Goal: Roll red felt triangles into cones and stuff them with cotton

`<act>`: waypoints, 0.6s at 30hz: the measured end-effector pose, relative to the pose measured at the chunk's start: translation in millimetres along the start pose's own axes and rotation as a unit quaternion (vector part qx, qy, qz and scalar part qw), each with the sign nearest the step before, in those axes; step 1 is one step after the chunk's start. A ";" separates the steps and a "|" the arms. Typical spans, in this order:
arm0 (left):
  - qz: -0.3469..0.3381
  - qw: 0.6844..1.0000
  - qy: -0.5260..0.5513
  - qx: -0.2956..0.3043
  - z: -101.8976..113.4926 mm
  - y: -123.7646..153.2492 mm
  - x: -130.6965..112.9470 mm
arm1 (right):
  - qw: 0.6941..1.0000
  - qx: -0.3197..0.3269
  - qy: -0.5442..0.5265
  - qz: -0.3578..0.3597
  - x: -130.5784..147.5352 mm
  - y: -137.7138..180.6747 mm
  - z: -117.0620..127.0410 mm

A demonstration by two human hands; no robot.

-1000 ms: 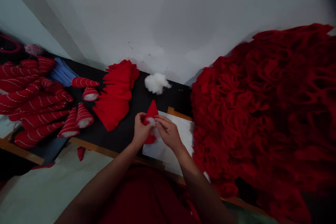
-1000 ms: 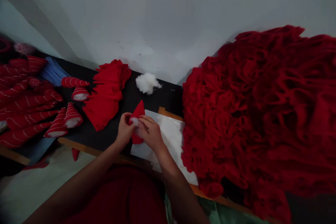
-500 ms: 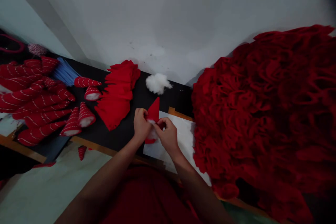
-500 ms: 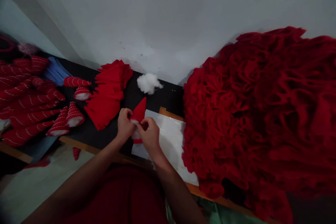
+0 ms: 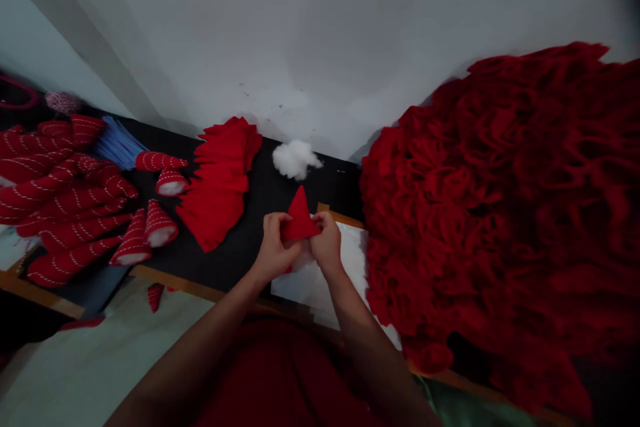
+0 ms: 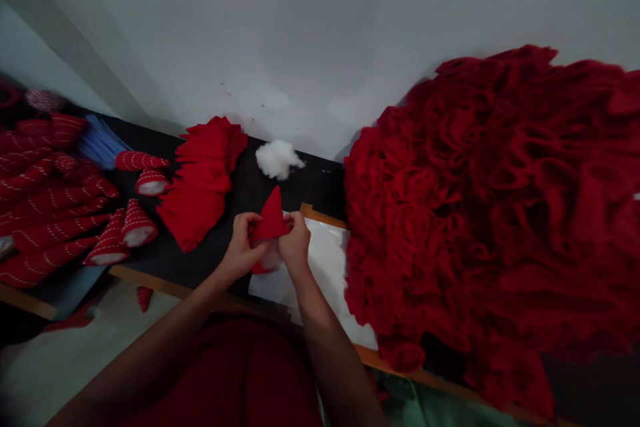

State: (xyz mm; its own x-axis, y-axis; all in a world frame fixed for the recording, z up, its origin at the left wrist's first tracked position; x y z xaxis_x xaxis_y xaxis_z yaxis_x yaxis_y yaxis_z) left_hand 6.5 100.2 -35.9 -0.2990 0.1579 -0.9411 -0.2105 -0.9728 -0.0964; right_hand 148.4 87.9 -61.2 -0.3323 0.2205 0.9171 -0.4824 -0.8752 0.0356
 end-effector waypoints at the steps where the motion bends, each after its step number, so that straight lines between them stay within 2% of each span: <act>1: -0.004 1.000 0.001 0.025 -2.5 0.6 -1.2 | 1.000 0.003 -0.015 -0.001 -1.8 -0.3 0.2; 3: -0.014 0.999 -0.009 0.049 -5.5 1.2 -3.4 | 0.999 0.013 -0.042 -0.002 -3.5 0.0 -0.7; 4: -0.019 0.999 -0.017 0.041 -4.6 0.7 -4.0 | 0.998 0.026 -0.055 -0.003 -3.0 0.6 -2.5; 9: -0.025 0.997 -0.040 -0.061 7.1 -5.9 -1.2 | 0.989 0.113 -0.088 0.018 9.8 9.1 -9.3; 14: 0.032 0.991 -0.014 -0.131 21.7 -11.2 12.0 | 0.968 0.214 -0.103 0.080 24.1 26.4 -13.4; 16: 0.046 0.990 -0.006 -0.130 22.0 -11.6 13.1 | 0.972 0.193 -0.082 0.108 26.7 29.1 -12.1; 18: 0.040 0.993 -0.003 -0.114 18.2 -10.7 10.0 | 0.985 0.122 -0.026 0.118 25.4 26.7 -7.4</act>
Point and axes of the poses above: each hand's wrist, its own y-axis away from the middle knuckle, its own z-axis out of the back of the hand, x = y × z, the point moved 8 cm from there along -y, towards the middle knuckle, and after that the axes turned 3 degrees about z, right-handed, at the moved point
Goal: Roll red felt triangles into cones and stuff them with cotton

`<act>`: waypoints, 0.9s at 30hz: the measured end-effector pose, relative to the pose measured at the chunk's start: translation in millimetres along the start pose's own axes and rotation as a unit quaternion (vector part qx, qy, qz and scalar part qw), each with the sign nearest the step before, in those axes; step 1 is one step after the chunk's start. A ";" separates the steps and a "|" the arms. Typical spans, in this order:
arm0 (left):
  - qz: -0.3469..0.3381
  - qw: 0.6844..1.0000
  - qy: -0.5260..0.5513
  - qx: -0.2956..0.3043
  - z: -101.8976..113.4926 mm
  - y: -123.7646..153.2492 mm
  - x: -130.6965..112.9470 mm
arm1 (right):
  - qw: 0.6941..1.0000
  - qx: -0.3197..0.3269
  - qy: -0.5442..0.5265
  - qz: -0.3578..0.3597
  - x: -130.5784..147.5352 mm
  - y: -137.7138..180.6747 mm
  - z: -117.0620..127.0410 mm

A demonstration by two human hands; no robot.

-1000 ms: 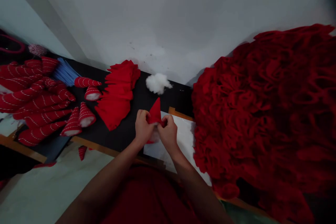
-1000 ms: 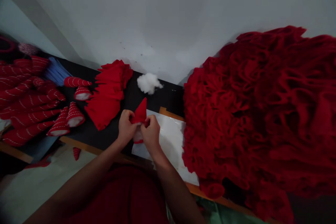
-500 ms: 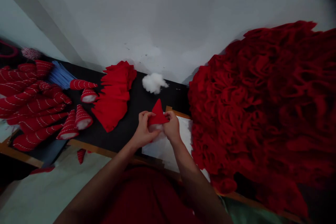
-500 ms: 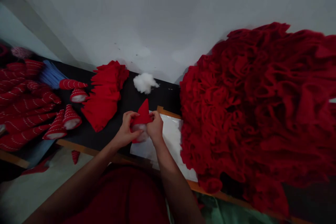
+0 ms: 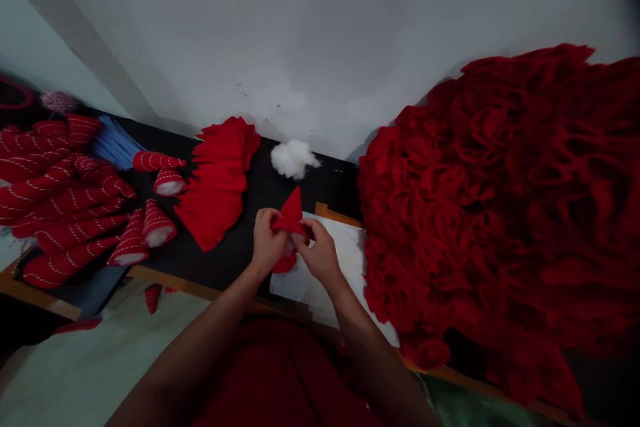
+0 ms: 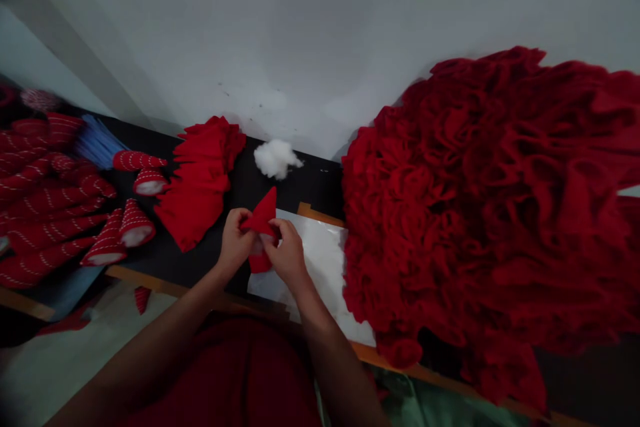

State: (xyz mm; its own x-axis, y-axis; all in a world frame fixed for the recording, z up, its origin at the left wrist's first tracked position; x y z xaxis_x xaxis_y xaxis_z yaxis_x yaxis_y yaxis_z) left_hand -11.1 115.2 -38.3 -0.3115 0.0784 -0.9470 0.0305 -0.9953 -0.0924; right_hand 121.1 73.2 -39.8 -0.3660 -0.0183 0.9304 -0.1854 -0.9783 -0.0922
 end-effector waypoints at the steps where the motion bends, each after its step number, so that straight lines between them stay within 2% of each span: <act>1: -0.007 1.000 0.001 0.008 -2.2 1.8 -2.0 | 0.999 -0.037 0.037 -0.008 -1.9 -0.9 3.3; 4: -0.019 1.000 0.004 0.022 -7.5 8.2 -4.0 | 0.983 -0.130 0.117 -0.051 -8.2 -3.9 12.4; 7: -0.009 0.999 0.023 0.030 -11.1 12.1 1.8 | 0.976 -0.166 0.127 -0.063 -10.2 -8.5 15.6; 11: 0.062 0.994 0.081 0.038 -13.5 11.1 18.7 | 0.988 -0.141 0.042 -0.050 -11.1 -14.0 8.5; 15: 0.117 0.987 0.112 -0.004 -7.7 7.6 31.0 | 0.997 -0.060 -0.049 -0.019 -4.4 -13.2 -8.9; 18: 0.098 0.991 0.085 -0.035 -1.9 5.1 25.1 | 0.998 -0.050 -0.036 -0.013 0.4 -8.0 -13.7; 21: 0.052 0.996 0.055 -0.048 2.5 4.8 10.0 | 0.994 -0.105 0.010 -0.028 -0.4 -4.6 -3.6; 23: 0.051 0.994 0.096 -0.028 2.8 5.1 5.8 | 0.990 -0.138 0.006 -0.040 -2.1 -5.1 5.9; 24: 0.074 0.986 0.147 -0.006 1.4 5.2 8.3 | 0.988 -0.145 -0.018 -0.047 -3.3 -6.3 9.5; 25: 0.114 0.970 0.212 0.027 -2.3 5.6 13.7 | 0.987 -0.143 -0.051 -0.055 -4.3 -8.0 11.6; 27: 0.223 0.905 0.343 0.122 -16.5 10.5 25.2 | 0.983 -0.119 -0.118 -0.068 -4.2 -11.7 10.6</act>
Point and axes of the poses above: each hand's wrist, its own y-axis away from the middle knuckle, its own z-axis out of the back of the hand, x = y × z, the point moved 8 cm from there along -y, towards the middle knuckle, and after that the axes turned 3 degrees about z, right-handed, at the moved point
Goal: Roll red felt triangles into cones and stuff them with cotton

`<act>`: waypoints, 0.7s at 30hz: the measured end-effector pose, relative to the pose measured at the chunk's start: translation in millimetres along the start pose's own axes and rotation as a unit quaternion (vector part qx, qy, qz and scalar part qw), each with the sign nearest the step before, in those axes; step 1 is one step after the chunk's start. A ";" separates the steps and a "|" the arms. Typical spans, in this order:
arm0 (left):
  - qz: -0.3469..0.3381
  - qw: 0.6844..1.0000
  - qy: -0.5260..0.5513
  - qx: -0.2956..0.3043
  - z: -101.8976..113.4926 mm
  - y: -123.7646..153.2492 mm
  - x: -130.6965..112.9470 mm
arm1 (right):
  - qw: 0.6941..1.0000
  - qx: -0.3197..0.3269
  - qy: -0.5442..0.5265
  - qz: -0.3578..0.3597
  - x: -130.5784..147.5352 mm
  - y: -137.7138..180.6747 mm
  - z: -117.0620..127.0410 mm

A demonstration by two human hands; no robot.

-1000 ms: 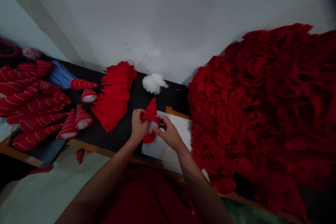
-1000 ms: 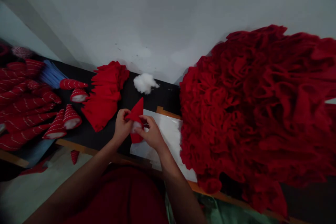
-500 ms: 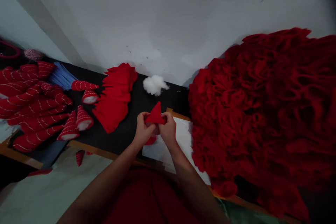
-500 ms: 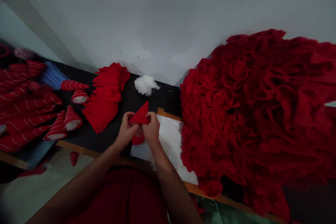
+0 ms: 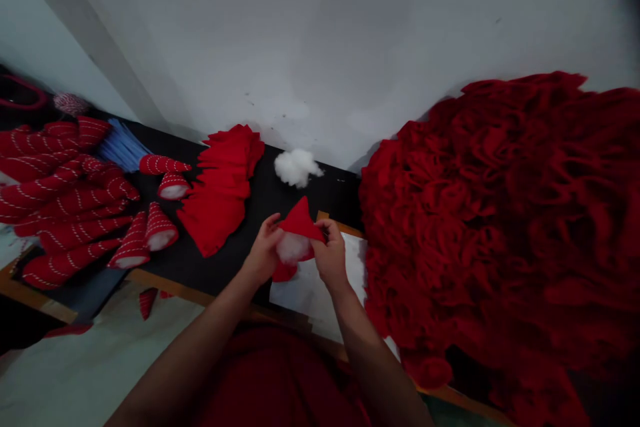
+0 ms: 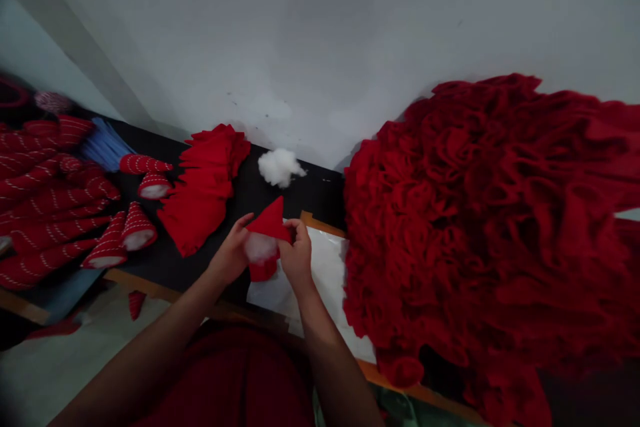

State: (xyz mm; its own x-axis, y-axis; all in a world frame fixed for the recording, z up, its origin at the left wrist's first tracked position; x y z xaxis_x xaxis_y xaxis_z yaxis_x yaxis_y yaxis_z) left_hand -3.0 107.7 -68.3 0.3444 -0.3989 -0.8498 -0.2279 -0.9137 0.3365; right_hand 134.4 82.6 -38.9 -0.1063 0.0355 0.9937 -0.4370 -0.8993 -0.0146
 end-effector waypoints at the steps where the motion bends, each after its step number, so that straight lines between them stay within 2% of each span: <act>1: 0.063 0.996 0.050 0.041 -3.4 -0.3 8.1 | 1.000 0.025 -0.017 -0.005 1.5 -0.3 -3.9; 2: 0.114 0.987 0.083 0.075 -7.0 0.2 14.0 | 0.998 0.052 -0.020 -0.002 4.1 0.7 -8.6; 4: 0.159 0.975 0.116 0.104 -9.8 -0.7 17.8 | 0.996 0.081 0.017 0.033 12.3 6.0 -14.4; 6: 0.154 0.972 0.159 0.081 -6.6 -5.8 15.7 | 0.988 0.030 0.101 0.113 26.4 15.4 -7.8; 8: 0.147 0.963 0.220 0.047 -2.3 -11.1 14.3 | 0.955 -0.033 0.186 0.228 45.6 32.1 -1.1; 9: 0.148 0.957 0.248 0.035 -0.9 -12.8 14.5 | 0.934 -0.031 0.212 0.285 53.6 41.9 -3.6; 11: 0.161 0.944 0.285 0.031 -1.5 -13.5 16.0 | 0.898 0.033 0.237 0.368 61.0 59.1 -17.4; 12: 0.167 0.940 0.297 0.036 -3.0 -12.7 16.1 | 0.886 0.066 0.247 0.387 60.7 65.0 -24.4; 14: 0.165 0.933 0.316 0.051 -7.3 -9.7 14.1 | 0.876 0.091 0.272 0.387 57.1 68.9 -32.6; 18: 0.159 0.927 0.330 0.083 -17.6 -1.6 7.5 | 0.883 0.133 0.301 0.334 47.8 62.5 -43.9; 21: 0.167 0.925 0.330 0.091 -20.9 1.3 5.9 | 0.869 0.152 0.321 0.346 50.1 62.0 -49.2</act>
Point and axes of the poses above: each hand's wrist, its own y-axis away from the middle knuckle, its own z-axis out of the back of the hand, x = y × z, the point moved 8 cm from there along -y, towards the middle knuckle, and after that the axes turned 3 degrees about z, right-handed, at the moved point
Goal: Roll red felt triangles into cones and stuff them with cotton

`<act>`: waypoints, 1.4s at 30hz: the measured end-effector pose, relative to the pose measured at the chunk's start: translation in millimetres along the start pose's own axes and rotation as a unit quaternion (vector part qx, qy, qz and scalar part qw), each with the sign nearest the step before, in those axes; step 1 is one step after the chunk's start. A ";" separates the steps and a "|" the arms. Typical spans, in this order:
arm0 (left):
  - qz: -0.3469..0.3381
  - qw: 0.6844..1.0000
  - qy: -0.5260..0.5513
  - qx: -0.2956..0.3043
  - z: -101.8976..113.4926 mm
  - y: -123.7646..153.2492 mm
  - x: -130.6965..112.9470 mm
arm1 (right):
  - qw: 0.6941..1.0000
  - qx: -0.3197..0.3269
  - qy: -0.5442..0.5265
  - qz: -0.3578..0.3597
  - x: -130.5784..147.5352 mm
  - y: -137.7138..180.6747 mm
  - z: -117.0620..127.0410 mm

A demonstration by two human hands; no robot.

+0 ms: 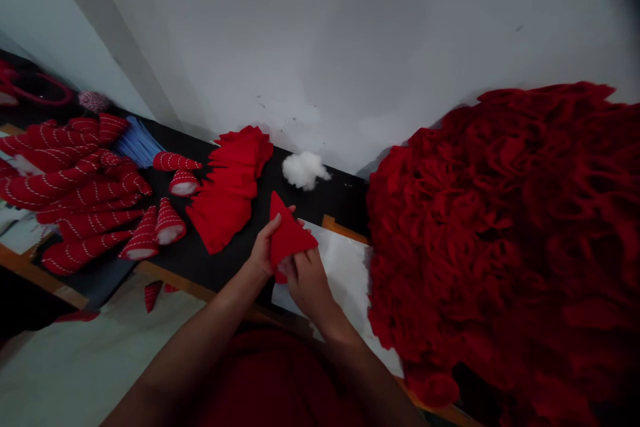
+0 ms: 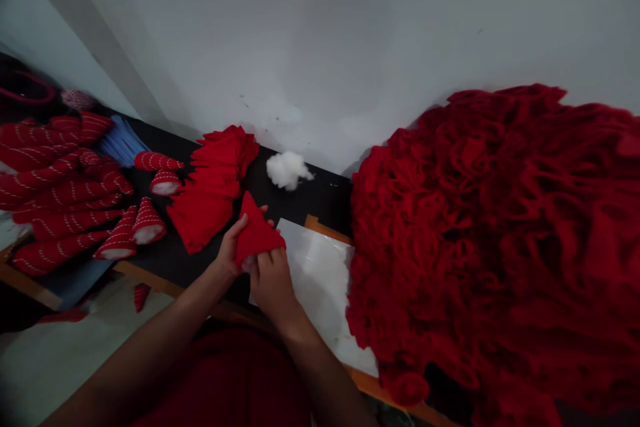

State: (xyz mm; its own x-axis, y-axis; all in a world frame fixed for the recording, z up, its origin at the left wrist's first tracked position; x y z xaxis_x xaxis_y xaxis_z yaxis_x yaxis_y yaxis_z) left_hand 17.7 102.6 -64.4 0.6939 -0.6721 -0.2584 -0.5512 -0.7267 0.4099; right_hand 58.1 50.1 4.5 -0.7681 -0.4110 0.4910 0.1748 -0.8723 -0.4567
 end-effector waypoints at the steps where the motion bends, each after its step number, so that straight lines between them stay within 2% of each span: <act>1: -0.001 1.000 0.004 -0.001 0.1 0.1 -0.5 | 1.000 -0.004 0.016 0.012 2.2 -0.6 0.6; 6: -0.028 0.999 0.014 -0.018 2.4 1.4 -5.6 | 0.998 -0.001 0.051 0.047 9.3 1.0 -6.3; 8: -0.035 0.999 0.009 -0.002 -2.4 3.9 -5.5 | 0.998 0.003 0.037 0.058 11.7 1.1 -8.5; 13: -0.042 0.998 0.002 0.054 -16.6 10.3 -3.0 | 0.994 0.085 -0.031 0.059 13.9 -2.0 -13.8; 17: -0.035 0.998 -0.005 0.059 -16.6 10.4 -0.7 | 0.995 0.089 -0.036 0.024 9.3 -5.3 -9.8; 21: -0.034 0.998 -0.002 0.050 -13.4 10.0 -0.3 | 0.991 0.127 -0.036 0.037 11.1 -5.8 -15.9; 27: -0.016 0.999 0.003 0.042 -12.1 4.7 -2.5 | 0.995 0.089 -0.029 0.021 4.8 -7.4 -6.7; 32: -0.041 0.999 0.032 -0.011 -0.5 -0.1 -9.7 | 0.999 -0.015 -0.016 0.029 7.2 2.4 6.2; 37: -0.038 0.999 0.013 -0.025 -0.2 -0.7 -7.5 | 0.999 0.040 -0.016 0.003 7.2 1.8 -7.2; 42: -0.046 0.999 0.015 -0.014 -2.5 1.5 -9.3 | 0.999 0.045 -0.006 0.017 8.5 -0.7 -9.7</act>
State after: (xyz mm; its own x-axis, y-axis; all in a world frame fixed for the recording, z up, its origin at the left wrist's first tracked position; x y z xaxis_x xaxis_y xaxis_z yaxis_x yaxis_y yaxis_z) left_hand 11.6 108.1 -59.2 0.7553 -0.5975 -0.2692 -0.4718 -0.7809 0.4093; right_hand 45.5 49.8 1.8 -0.7530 -0.4430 0.4865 0.2548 -0.8780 -0.4052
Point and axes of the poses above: each hand's wrist, its own y-axis away from the middle knuckle, its own z-axis out of the back of the hand, x = y × z, the point moved 8 cm from there along -y, towards the middle knuckle, and after that the axes turned 3 degrees about z, right-handed, at the moved point
